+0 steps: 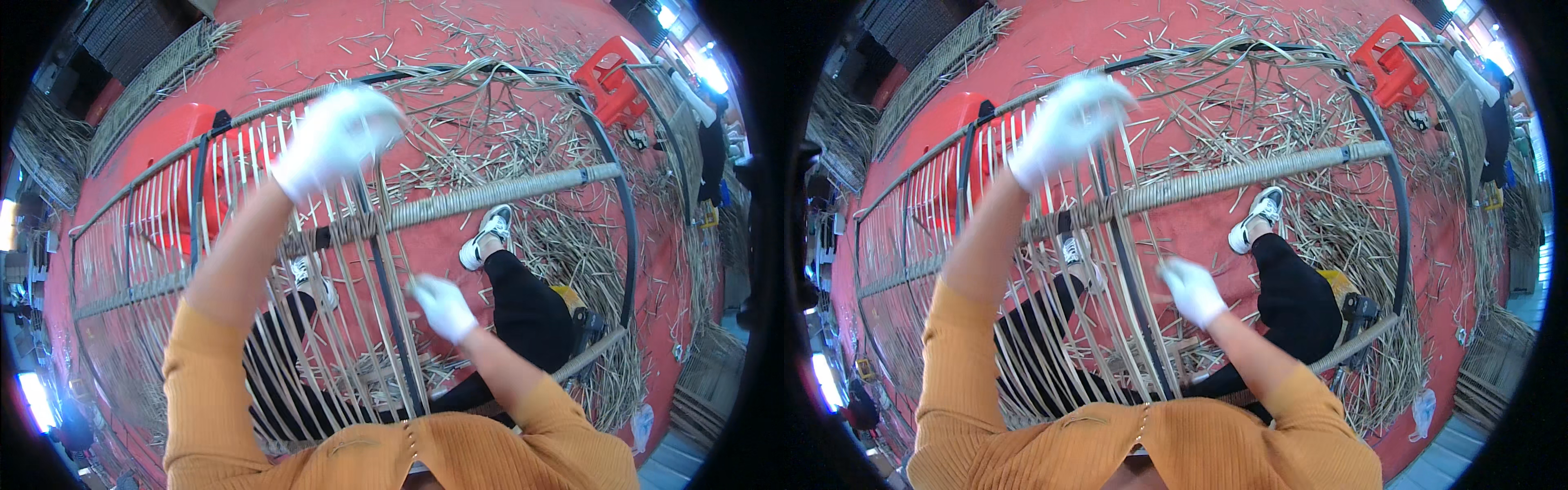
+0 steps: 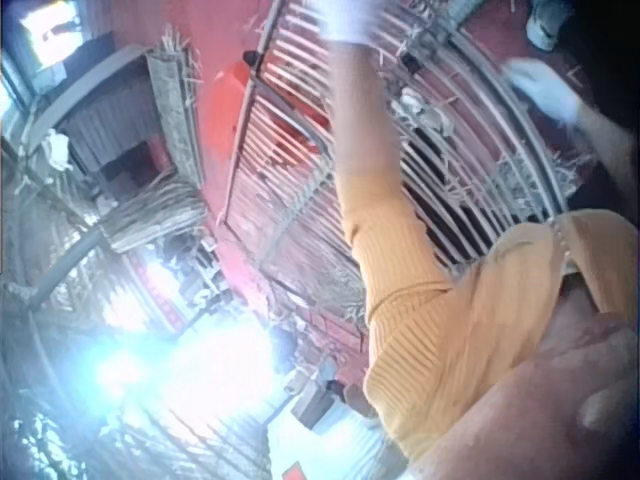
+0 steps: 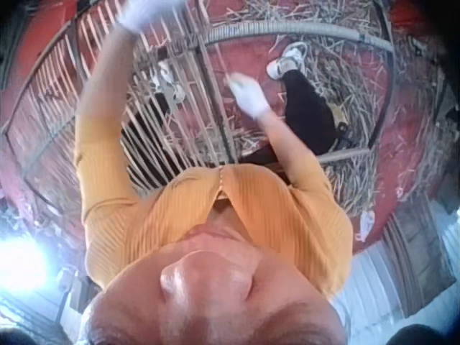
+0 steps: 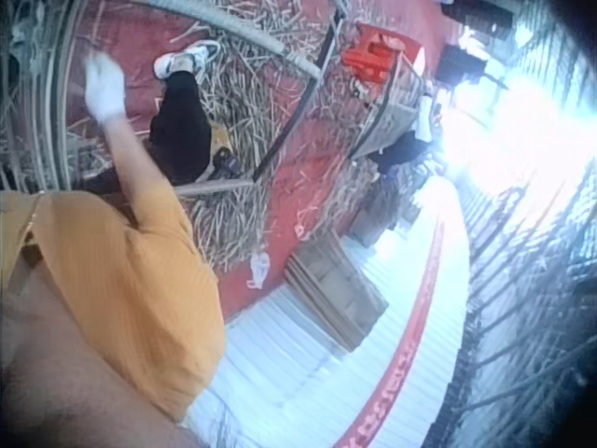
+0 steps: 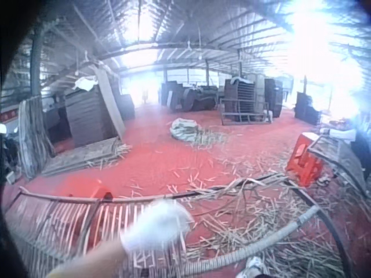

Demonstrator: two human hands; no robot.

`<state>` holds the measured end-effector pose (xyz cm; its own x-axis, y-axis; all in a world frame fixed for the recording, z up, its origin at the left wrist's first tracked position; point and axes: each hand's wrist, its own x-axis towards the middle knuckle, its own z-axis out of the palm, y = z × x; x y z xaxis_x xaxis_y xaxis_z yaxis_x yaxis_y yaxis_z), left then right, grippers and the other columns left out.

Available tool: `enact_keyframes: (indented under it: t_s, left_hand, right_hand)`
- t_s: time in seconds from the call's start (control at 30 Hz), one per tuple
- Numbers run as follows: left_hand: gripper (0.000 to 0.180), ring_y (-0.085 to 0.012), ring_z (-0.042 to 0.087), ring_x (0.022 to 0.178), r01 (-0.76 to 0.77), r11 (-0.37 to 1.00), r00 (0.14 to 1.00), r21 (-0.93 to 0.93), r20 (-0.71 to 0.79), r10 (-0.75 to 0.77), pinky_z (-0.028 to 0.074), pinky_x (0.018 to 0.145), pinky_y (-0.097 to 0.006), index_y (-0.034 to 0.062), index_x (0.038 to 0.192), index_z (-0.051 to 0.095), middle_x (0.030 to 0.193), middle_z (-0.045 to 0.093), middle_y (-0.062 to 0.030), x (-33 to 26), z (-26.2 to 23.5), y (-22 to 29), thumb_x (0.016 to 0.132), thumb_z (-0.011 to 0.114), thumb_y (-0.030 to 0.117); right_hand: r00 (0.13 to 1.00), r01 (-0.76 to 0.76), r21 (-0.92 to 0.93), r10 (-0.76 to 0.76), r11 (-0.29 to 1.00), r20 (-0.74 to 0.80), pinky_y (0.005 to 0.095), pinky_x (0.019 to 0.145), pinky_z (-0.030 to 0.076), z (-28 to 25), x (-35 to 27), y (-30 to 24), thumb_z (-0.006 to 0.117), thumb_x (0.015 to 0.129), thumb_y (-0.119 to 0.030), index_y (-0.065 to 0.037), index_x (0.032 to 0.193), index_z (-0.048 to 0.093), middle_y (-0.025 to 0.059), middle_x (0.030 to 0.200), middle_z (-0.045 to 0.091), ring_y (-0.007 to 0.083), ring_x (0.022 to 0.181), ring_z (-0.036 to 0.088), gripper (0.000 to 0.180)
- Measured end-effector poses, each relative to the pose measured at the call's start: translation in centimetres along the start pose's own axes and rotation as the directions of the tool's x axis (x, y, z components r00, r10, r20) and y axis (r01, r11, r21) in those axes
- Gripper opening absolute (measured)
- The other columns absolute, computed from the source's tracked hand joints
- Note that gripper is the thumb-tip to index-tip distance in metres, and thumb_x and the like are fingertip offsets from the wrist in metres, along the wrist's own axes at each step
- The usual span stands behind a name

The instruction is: The person weaves thin dried plant strips into a circular metal basket frame, using a staple gun to secure the ends. The person repeatedly threads strips through the frame and staples them in place.

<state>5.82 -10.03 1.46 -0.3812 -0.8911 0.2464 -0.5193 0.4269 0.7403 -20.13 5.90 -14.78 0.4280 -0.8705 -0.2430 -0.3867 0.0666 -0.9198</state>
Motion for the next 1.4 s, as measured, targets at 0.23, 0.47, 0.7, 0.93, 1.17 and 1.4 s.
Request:
enact_keyframes:
  t_s: [0.23, 0.47, 0.7, 0.93, 1.17, 1.4]
  left_hand:
    - [0.009, -0.0225, 0.069, 0.083, -0.573, 0.771, 0.584, 0.277, 0.798, 0.147, 0.036, 0.108, -0.046, 0.0172, 0.080, 0.073, 0.075, 0.070, -0.0018, -14.2, 17.1, 11.4, 0.078, 0.066, 0.021]
    - [0.012, -0.0223, 0.071, 0.080, -0.570, 0.732, 0.480, 0.373, 0.874, -0.072, 0.042, 0.084, -0.038, 0.0178, 0.080, 0.078, 0.075, 0.073, -0.0039, -17.7, 23.0, 14.1, 0.074, 0.067, 0.022]
    - [0.018, -0.0273, 0.074, 0.087, -0.544, 0.772, 0.430, 0.330, 0.899, -0.082, 0.054, 0.078, -0.041, 0.0108, 0.088, 0.079, 0.087, 0.076, -0.0093, -19.9, 29.3, 14.1, 0.078, 0.068, 0.021]
    - [0.019, -0.0330, 0.068, 0.080, -0.371, 0.598, 0.928, 0.710, 0.265, 0.262, 0.052, 0.070, -0.048, 0.0110, 0.086, 0.074, 0.084, 0.070, -0.0130, -11.8, 17.9, 11.7, 0.080, 0.063, 0.025]
    - [0.030, -0.0382, 0.066, 0.100, -0.007, 0.852, 0.985, 0.523, -0.145, 0.097, 0.051, 0.091, -0.044, 0.0046, 0.107, 0.072, 0.102, 0.072, -0.0185, -7.5, 7.4, 0.9, 0.096, 0.058, 0.028]
    - [0.039, -0.0324, 0.068, 0.107, 0.171, 0.954, 0.977, 0.247, -0.166, -0.132, 0.050, 0.093, -0.038, 0.0109, 0.123, 0.068, 0.111, 0.072, -0.0165, -7.8, 7.3, 0.6, 0.098, 0.055, 0.039]
  right_hand:
    - [0.978, 0.092, -0.320, -0.146, 0.943, -0.149, 0.0441, 0.088, 0.051, -1.1, -17.7, -2.2, 0.060, 0.094, -0.012, 0.000, 0.106, 0.068, 0.0190, 0.098, 0.069, 0.0383, 0.096, 0.065, 0.019]
    - [0.831, -0.460, 0.569, 0.555, 0.682, 0.006, 0.0328, 0.084, 0.053, -0.5, -29.3, 2.0, 0.061, 0.096, -0.015, 0.001, 0.106, 0.067, 0.0145, 0.108, 0.069, 0.0234, 0.098, 0.067, 0.020]
    - [0.966, -0.162, 0.584, 0.248, 0.796, -0.071, 0.0350, 0.103, 0.046, 3.3, -24.6, 9.2, 0.061, 0.096, -0.007, -0.001, 0.134, 0.057, 0.0084, 0.127, 0.064, 0.0214, 0.118, 0.059, 0.039]
    - [0.985, -0.111, 0.419, 0.157, 0.901, -0.077, 0.0356, 0.079, 0.055, 4.0, -25.8, 5.3, 0.049, 0.087, -0.004, 0.004, 0.103, 0.071, 0.0165, 0.086, 0.073, 0.0252, 0.083, 0.069, 0.028]
    - [0.936, -0.330, 0.638, 0.329, 0.696, 0.125, 0.0338, 0.086, 0.053, 4.9, -26.0, 3.9, 0.048, 0.093, -0.009, 0.007, 0.108, 0.069, 0.0169, 0.099, 0.074, 0.0252, 0.093, 0.069, 0.030]
    - [0.921, -0.386, 0.415, 0.319, 0.824, 0.223, 0.0339, 0.094, 0.049, 0.7, -27.9, -3.8, 0.053, 0.102, -0.024, -0.001, 0.089, 0.066, 0.0115, 0.105, 0.071, 0.0180, 0.097, 0.064, 0.029]
